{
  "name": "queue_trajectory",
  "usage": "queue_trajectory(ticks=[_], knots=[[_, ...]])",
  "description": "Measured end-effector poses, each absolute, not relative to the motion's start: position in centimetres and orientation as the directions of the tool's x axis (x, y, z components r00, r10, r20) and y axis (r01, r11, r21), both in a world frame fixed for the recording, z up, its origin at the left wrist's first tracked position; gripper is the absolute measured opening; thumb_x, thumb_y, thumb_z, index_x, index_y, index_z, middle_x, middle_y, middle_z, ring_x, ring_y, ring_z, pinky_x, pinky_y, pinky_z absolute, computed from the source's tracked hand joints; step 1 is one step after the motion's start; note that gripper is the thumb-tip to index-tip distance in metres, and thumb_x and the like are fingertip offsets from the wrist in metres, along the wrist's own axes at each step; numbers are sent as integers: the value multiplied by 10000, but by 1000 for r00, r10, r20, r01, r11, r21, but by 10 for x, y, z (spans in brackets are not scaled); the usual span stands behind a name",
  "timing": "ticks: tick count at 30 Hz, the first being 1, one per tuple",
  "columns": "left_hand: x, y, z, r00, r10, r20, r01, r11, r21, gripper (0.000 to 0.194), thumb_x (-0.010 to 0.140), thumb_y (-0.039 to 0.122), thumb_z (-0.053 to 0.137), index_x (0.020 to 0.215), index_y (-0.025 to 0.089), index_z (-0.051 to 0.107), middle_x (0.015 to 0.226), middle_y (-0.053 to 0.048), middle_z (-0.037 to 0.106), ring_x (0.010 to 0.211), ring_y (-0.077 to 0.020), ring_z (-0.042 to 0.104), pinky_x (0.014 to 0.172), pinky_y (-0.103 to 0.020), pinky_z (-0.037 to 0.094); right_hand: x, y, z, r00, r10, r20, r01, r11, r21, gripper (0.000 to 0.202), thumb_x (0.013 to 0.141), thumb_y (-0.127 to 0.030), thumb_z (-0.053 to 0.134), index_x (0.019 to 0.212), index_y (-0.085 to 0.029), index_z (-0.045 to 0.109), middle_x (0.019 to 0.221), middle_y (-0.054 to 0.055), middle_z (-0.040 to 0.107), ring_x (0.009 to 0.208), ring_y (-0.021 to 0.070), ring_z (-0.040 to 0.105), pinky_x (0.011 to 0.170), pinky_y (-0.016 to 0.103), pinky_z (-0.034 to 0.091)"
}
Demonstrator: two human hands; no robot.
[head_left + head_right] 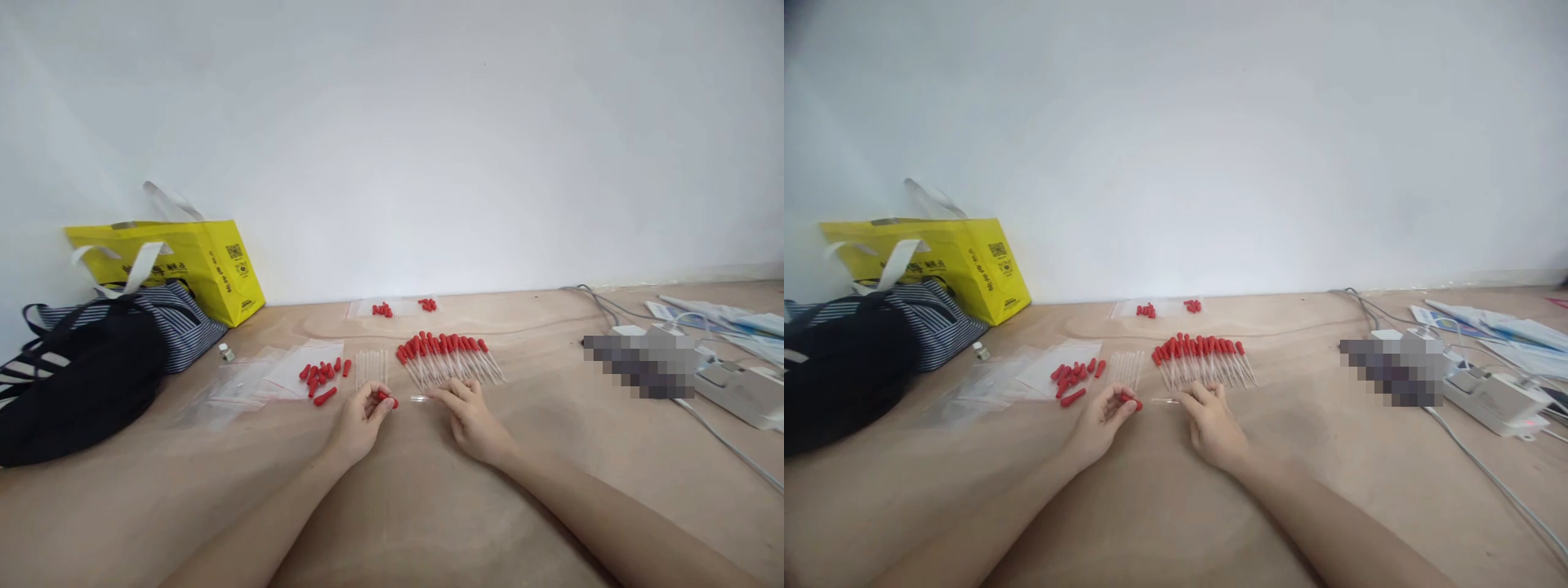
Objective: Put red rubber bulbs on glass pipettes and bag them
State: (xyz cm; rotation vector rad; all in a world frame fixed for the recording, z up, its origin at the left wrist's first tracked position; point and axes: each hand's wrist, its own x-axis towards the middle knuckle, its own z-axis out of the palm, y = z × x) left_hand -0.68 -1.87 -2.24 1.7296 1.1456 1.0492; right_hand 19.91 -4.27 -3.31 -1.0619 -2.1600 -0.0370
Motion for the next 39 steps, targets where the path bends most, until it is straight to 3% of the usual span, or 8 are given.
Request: queue_trajectory(ticks=[6,10,14,17,23,34,39], knots=[[-8,-16,-24,281,930,238,187,-296,937,140,774,311,472,761,178,430,843,-24,577,781,-132,567,752,-293,451,190,-46,-30,-382,722,576,692,637,-340,177,831,-109,359,887,-181,510,795,21,598,733,139,522,773,327,261],[-8,-16,-24,286,930,232,252,-307,918,134,757,299,502,751,174,453,703,9,552,676,-121,556,650,-253,458,192,-46,-29,-356,735,577,695,621,-362,187,836,-114,353,908,-191,507,776,6,608,703,130,530,779,333,239],[-7,-18,-23,311,902,301,470,-421,776,160,743,308,527,788,162,575,717,-11,583,644,-124,529,569,-225,421,193,-46,-27,-342,725,598,702,620,-350,184,836,-122,354,905,-189,511,774,9,614,687,125,531,790,338,229],[-5,-20,-20,349,872,344,526,-486,698,181,749,304,520,826,178,625,730,-14,604,628,-120,523,556,-220,408,192,-46,-26,-347,714,608,709,624,-328,187,837,-127,357,910,-191,517,777,9,622,685,122,533,793,334,227],[-3,-24,-16,380,852,360,524,-519,676,213,766,303,505,871,174,638,738,-30,611,621,-123,530,560,-230,420,188,-49,-26,-358,710,606,728,619,-295,183,839,-134,364,862,-189,537,743,3,623,688,121,541,789,327,227],[-2,-26,-15,382,844,377,523,-534,664,209,769,294,509,865,168,646,762,-39,615,676,-141,556,614,-246,443,187,-50,-29,-327,708,626,700,627,-343,192,832,-126,368,898,-184,538,757,6,631,662,118,535,811,342,215],[-2,-27,-14,385,827,409,523,-561,641,211,787,283,483,861,167,642,743,-35,608,655,-131,552,596,-234,432,184,-51,-32,-358,672,648,710,647,-279,211,834,-134,363,889,-181,561,655,-5,599,599,112,502,792,334,224]])
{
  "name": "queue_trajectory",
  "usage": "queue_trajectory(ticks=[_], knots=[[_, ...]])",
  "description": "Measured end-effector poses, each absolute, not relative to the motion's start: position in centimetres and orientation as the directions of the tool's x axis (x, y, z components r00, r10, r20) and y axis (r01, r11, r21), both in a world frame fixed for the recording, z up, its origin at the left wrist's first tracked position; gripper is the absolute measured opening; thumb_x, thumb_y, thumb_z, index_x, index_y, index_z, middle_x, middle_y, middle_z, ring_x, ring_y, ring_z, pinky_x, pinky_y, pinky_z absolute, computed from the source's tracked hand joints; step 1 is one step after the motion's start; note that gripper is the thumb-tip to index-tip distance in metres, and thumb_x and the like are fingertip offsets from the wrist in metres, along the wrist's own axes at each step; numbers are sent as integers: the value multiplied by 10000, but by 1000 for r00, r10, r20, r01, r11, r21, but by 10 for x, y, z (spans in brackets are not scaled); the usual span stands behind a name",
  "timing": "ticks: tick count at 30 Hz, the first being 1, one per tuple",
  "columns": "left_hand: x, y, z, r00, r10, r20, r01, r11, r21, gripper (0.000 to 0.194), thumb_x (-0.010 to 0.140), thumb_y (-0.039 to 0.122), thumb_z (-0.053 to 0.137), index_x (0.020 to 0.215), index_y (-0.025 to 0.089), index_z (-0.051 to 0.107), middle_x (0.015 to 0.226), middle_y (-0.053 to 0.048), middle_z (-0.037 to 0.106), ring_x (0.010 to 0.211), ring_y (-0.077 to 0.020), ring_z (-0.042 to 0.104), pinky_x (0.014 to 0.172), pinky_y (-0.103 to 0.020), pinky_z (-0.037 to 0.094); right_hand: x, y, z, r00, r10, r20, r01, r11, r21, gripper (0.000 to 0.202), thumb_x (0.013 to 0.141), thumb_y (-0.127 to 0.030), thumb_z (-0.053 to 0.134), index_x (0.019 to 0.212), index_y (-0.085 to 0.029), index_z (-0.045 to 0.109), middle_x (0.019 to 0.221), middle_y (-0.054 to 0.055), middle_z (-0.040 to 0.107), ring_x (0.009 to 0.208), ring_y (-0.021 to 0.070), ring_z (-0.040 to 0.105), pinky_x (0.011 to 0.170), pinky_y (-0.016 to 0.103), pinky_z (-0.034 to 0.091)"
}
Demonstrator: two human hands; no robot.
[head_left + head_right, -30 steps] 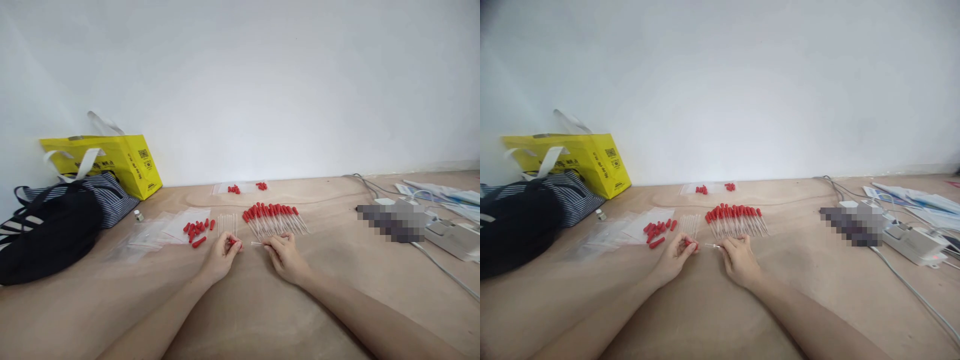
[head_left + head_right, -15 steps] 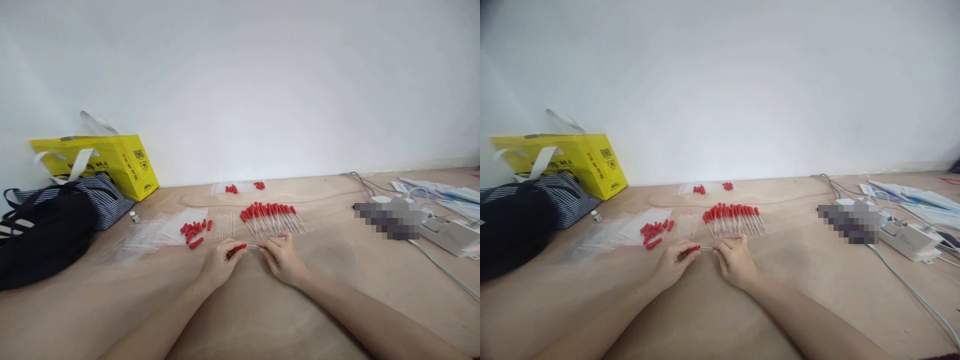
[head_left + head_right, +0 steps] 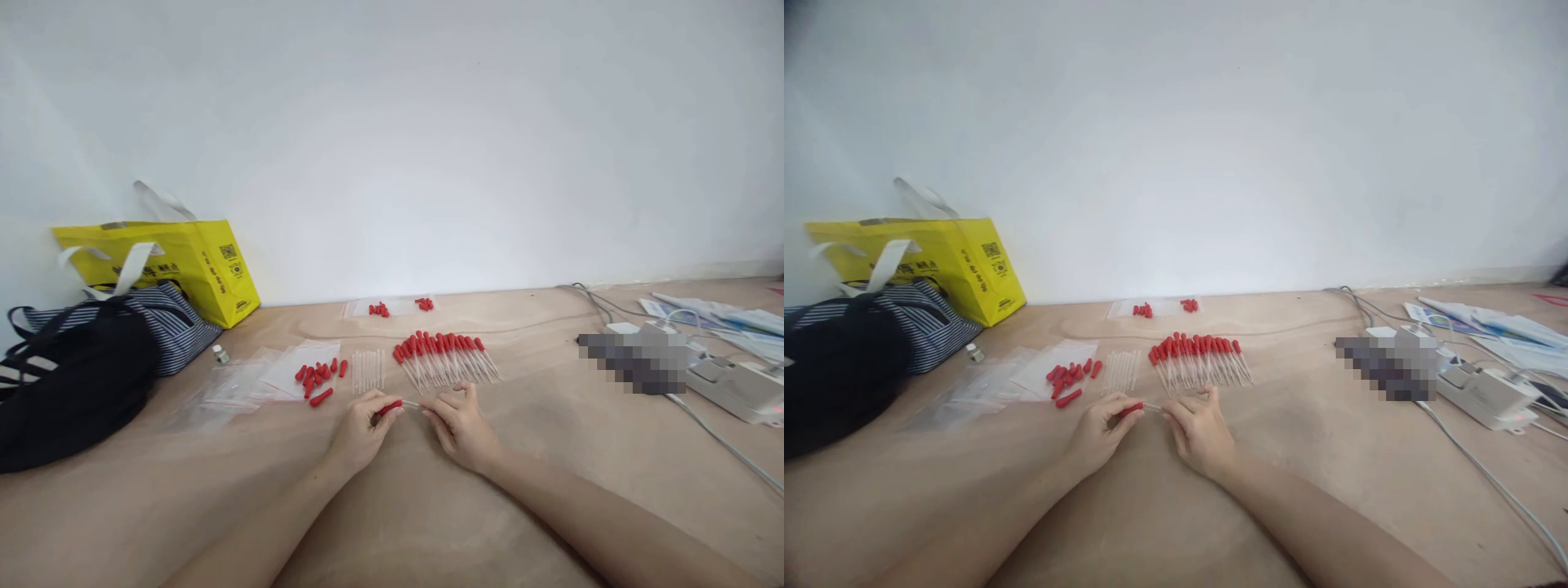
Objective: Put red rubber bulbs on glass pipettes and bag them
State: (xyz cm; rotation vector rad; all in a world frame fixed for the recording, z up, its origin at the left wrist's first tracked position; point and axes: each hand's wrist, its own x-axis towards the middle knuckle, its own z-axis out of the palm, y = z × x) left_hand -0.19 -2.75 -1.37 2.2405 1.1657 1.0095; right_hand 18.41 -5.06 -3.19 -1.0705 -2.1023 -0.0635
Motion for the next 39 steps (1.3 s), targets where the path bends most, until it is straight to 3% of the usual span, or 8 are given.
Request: queue_trajectory(ticks=[8,13,16,22,31,35,39], knots=[[-6,-33,-15,460,708,536,609,-691,390,179,811,282,463,789,201,621,696,-12,618,682,-142,549,716,-297,370,187,-51,-30,-430,521,737,741,670,-41,241,796,-86,373,845,-194,582,606,-19,586,539,96,453,717,319,215],[-6,-40,-11,552,636,539,602,-751,270,190,834,265,424,796,207,601,700,-4,638,669,-128,557,847,-344,291,193,-52,-30,-567,365,739,691,698,186,269,818,-79,350,949,-193,556,692,-5,621,599,108,484,697,322,221],[-4,-44,-8,593,605,531,593,-774,220,215,840,257,399,766,208,594,699,1,647,637,-121,555,892,-361,245,193,-52,-29,-600,297,743,661,707,252,262,830,-83,341,959,-183,546,700,-3,625,584,105,481,673,320,228],[-1,-45,-7,588,594,549,613,-770,178,210,828,252,417,724,198,591,673,4,649,618,-124,553,899,-374,229,187,-48,-30,-599,274,753,629,743,230,271,825,-71,317,950,-148,545,671,6,616,579,105,496,677,325,234],[-14,-30,-7,521,615,592,662,-729,175,148,793,316,511,872,276,630,741,18,681,788,-161,572,993,-446,84,189,-46,-28,-455,473,754,778,624,78,140,843,-202,451,847,-231,588,611,-35,601,668,109,514,863,346,175],[-14,-31,-8,512,605,610,657,-733,176,115,774,303,535,803,300,646,730,36,680,849,-179,567,996,-457,52,190,-48,-28,-478,446,757,772,624,120,157,842,-162,429,832,-221,574,606,-33,600,726,117,528,904,368,139],[-8,-36,-9,522,633,572,629,-739,244,128,783,284,515,752,260,637,663,34,676,751,-165,583,978,-442,106,188,-47,-31,-479,393,785,731,673,109,194,810,-87,395,822,-197,554,582,-35,583,750,117,550,915,387,123]])
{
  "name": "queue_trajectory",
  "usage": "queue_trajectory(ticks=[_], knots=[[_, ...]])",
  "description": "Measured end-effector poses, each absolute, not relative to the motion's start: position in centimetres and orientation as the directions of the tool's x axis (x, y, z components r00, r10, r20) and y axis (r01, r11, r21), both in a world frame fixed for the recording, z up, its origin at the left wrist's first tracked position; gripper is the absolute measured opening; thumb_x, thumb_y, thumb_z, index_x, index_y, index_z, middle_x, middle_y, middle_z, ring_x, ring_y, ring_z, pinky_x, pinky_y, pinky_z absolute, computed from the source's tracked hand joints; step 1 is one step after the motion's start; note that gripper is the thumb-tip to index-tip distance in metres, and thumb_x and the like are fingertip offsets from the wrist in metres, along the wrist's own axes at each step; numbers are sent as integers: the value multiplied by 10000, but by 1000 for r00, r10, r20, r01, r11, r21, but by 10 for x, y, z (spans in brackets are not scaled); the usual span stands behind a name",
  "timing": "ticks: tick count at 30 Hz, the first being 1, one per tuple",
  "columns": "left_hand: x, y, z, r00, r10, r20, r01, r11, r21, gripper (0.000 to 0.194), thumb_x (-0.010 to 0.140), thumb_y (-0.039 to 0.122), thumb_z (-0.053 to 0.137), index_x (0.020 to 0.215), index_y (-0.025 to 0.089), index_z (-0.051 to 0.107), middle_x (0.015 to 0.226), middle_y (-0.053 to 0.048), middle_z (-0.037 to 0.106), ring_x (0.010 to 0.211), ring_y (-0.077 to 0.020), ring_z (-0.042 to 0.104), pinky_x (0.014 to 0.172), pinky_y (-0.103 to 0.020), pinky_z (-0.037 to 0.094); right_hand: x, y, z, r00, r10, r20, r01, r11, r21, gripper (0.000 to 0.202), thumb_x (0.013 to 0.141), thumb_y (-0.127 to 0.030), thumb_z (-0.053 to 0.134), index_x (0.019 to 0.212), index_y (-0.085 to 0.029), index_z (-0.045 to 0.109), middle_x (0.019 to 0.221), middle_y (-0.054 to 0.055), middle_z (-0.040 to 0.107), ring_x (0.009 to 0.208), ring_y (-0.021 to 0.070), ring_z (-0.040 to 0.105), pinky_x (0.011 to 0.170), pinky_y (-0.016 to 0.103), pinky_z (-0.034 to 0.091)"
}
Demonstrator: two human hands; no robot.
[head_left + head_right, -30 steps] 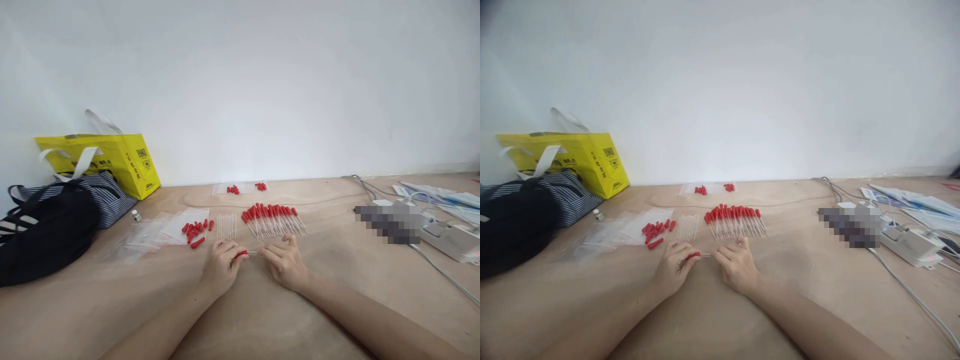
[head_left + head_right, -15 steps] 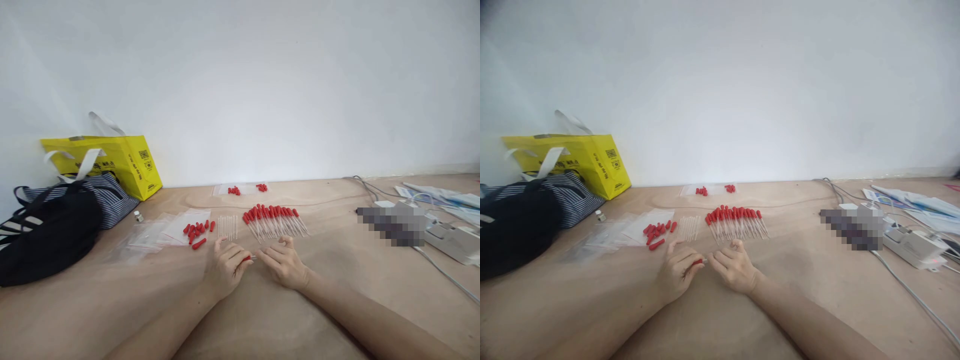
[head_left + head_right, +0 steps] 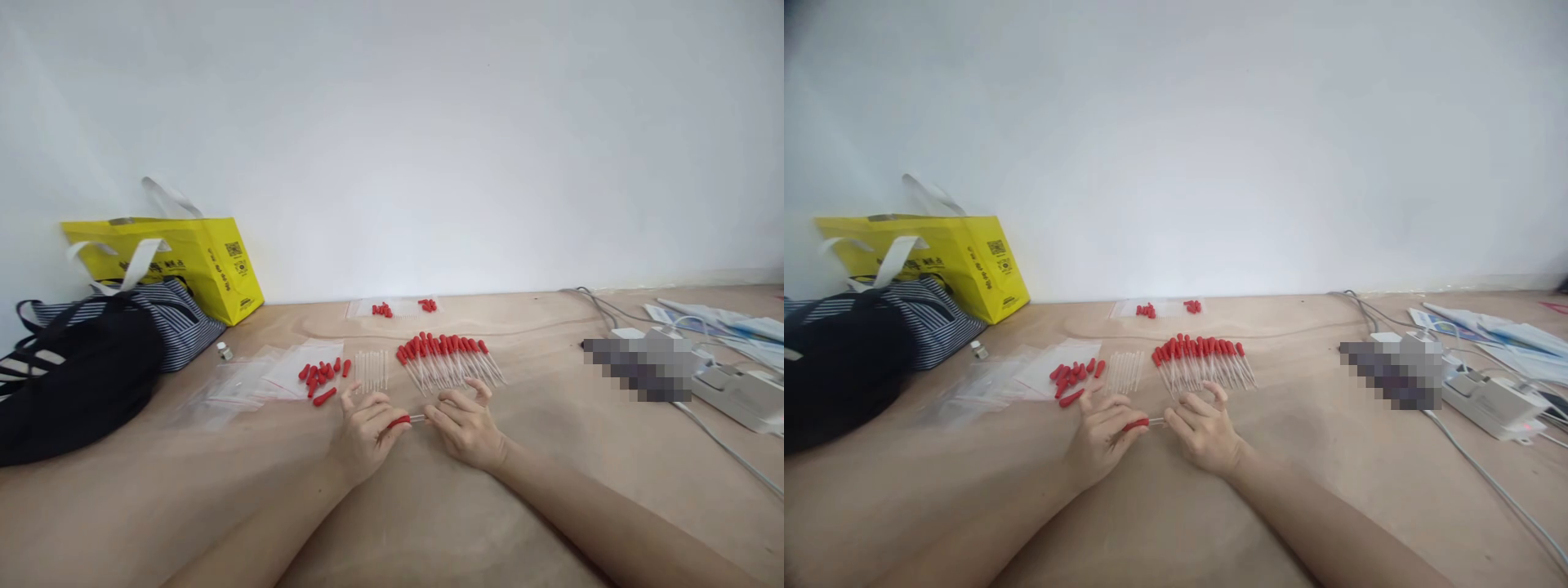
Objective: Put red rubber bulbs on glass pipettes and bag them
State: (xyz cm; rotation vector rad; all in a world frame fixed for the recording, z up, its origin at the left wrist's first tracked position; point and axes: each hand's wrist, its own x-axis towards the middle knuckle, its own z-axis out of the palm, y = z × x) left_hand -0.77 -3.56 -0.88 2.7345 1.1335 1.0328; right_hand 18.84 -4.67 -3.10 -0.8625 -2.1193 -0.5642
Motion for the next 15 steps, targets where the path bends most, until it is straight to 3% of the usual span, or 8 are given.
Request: queue_trajectory(ticks=[9,15], knots=[[-3,-38,-10,535,628,566,606,-752,261,136,786,259,503,717,242,619,657,38,672,720,-155,569,954,-417,123,186,-45,-30,-481,346,805,687,720,101,178,818,-107,382,783,-193,534,581,-36,593,743,106,553,907,378,124],[-9,-33,-5,491,638,593,627,-731,267,132,794,291,511,770,244,632,697,28,675,753,-150,555,935,-410,137,184,-42,-26,-465,426,776,739,670,75,114,822,-190,456,793,-199,566,641,-30,596,756,116,509,896,380,120]])
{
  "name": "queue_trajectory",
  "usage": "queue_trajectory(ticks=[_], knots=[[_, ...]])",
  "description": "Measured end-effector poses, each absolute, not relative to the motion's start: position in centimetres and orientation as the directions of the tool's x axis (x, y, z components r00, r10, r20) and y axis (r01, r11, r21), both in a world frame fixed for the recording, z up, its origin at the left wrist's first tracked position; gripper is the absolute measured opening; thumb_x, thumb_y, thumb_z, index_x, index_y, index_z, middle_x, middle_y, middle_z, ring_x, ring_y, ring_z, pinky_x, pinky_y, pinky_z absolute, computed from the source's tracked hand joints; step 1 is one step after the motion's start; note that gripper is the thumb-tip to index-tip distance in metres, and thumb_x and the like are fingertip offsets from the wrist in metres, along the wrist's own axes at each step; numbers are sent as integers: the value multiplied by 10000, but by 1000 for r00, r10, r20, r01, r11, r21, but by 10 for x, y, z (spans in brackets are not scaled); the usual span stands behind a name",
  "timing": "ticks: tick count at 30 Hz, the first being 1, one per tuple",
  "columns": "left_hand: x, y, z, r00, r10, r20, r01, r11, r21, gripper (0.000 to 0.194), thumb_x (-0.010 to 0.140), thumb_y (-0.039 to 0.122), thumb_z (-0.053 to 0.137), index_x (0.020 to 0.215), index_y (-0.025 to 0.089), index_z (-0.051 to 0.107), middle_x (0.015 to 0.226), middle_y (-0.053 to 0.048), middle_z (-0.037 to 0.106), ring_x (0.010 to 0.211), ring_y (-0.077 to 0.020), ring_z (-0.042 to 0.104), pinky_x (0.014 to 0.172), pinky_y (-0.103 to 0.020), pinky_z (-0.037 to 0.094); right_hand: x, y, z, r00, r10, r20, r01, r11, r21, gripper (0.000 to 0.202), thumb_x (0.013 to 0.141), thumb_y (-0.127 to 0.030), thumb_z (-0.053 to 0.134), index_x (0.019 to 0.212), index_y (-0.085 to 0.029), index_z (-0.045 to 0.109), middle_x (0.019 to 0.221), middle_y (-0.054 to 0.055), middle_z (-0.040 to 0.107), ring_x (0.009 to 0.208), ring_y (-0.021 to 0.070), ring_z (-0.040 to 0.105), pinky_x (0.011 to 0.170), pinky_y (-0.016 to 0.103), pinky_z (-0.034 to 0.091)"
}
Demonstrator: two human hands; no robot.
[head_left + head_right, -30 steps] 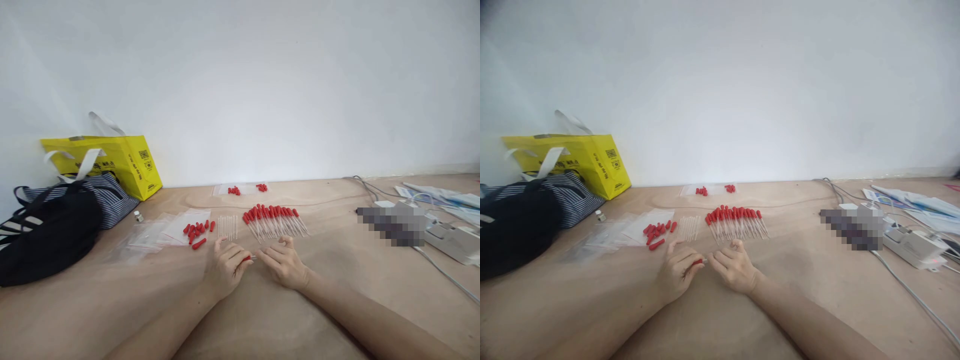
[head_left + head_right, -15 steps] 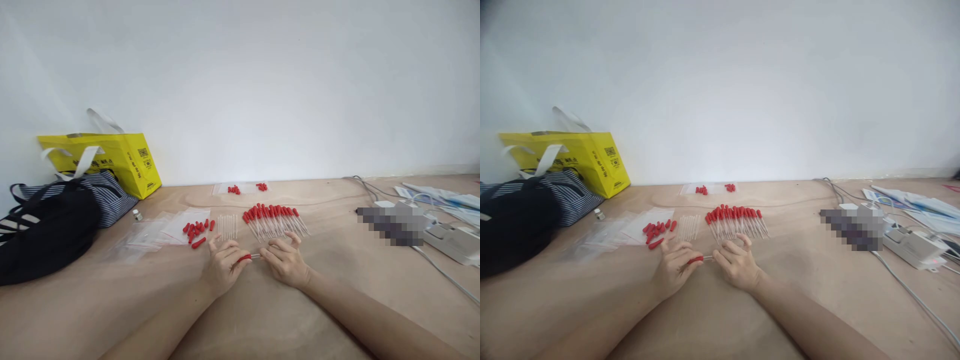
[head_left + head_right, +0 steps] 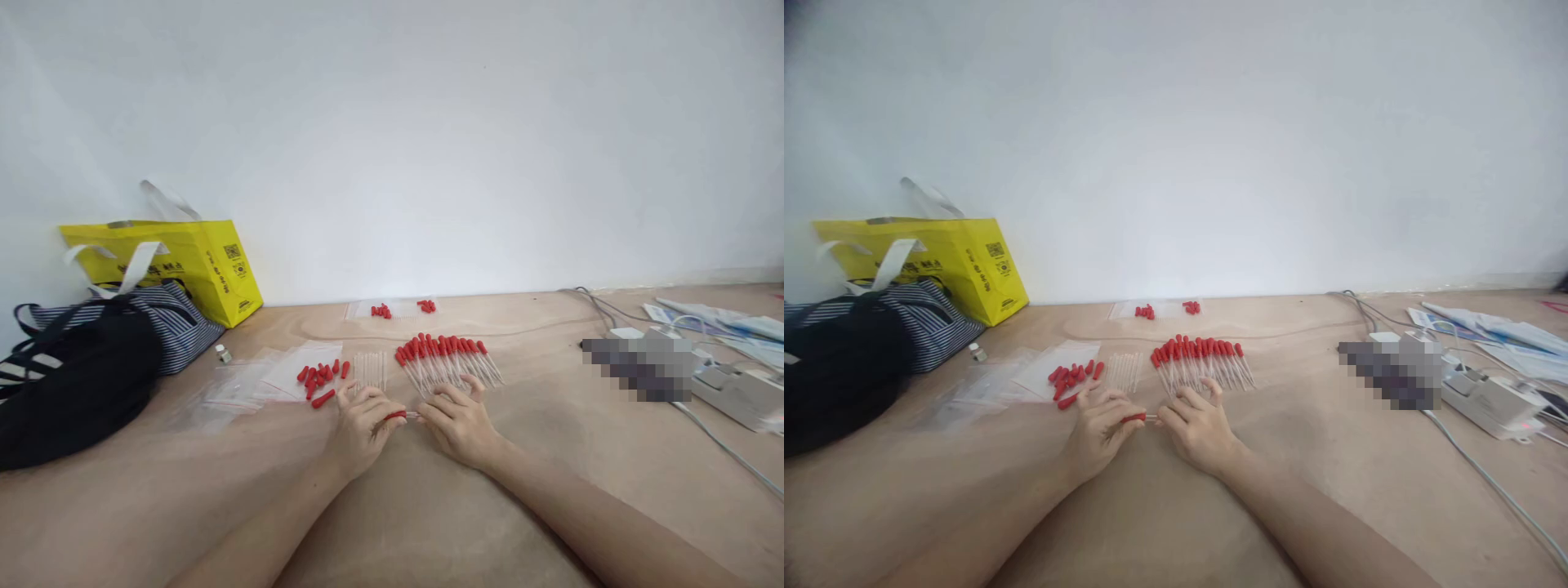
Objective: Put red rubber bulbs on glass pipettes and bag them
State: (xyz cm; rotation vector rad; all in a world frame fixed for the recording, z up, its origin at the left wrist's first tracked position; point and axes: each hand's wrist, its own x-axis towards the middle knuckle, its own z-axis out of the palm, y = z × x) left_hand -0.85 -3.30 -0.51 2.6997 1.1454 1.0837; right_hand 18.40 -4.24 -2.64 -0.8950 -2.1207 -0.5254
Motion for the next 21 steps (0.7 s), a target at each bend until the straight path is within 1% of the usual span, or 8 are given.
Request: queue_trajectory(ticks=[4,7,9,10,13,16,18,21], knots=[[-16,-28,-6,506,643,575,651,-722,233,146,808,317,495,824,280,636,732,30,665,776,-148,543,921,-411,152,183,-44,-29,-495,475,727,755,650,89,175,784,-133,444,858,-204,585,700,-5,597,728,124,471,854,372,150],[-23,-23,-5,475,704,528,740,-644,194,258,792,377,496,1028,298,565,922,-7,643,904,-188,515,917,-433,164,188,-40,-28,-423,570,705,811,585,13,189,768,-136,446,844,-210,602,682,3,597,723,142,464,815,362,172],[-30,-19,-3,365,780,508,839,-512,185,382,776,398,497,1134,267,488,1047,-51,595,988,-219,477,907,-446,187,195,-31,-26,-247,670,700,889,445,-112,192,772,-160,446,843,-218,613,703,14,617,745,161,474,792,359,182],[-34,-17,-1,298,817,494,884,-432,180,403,767,396,500,1143,252,477,1081,-67,574,1017,-232,458,903,-453,194,200,-25,-25,-133,714,687,921,344,-180,198,774,-169,440,847,-216,619,724,23,629,759,172,481,780,358,187],[-48,-12,5,129,898,421,968,-207,144,351,750,365,502,1078,242,516,1121,-84,537,1062,-259,418,894,-484,199,217,-5,-23,173,787,593,949,29,-314,224,767,-201,430,874,-207,626,810,54,653,818,211,497,764,370,194],[-60,-8,10,24,939,343,993,-63,101,346,743,365,489,1063,235,523,1136,-96,509,1070,-277,399,879,-494,222,229,8,-24,322,814,483,929,-174,-328,243,759,-223,420,877,-209,632,805,64,658,817,228,511,751,378,208],[-65,-6,12,-22,957,290,997,-2,81,393,737,387,482,1094,223,502,1142,-112,492,1067,-289,396,864,-482,255,230,12,-25,339,831,441,926,-214,-310,249,758,-230,416,877,-211,634,780,64,657,815,230,517,748,379,216],[-70,-3,13,-76,976,205,995,63,73,478,712,440,487,1129,207,465,1119,-130,482,1041,-310,411,822,-454,316,228,15,-27,319,850,420,934,-206,-291,250,759,-237,413,877,-217,633,776,59,654,823,227,518,753,378,222]])
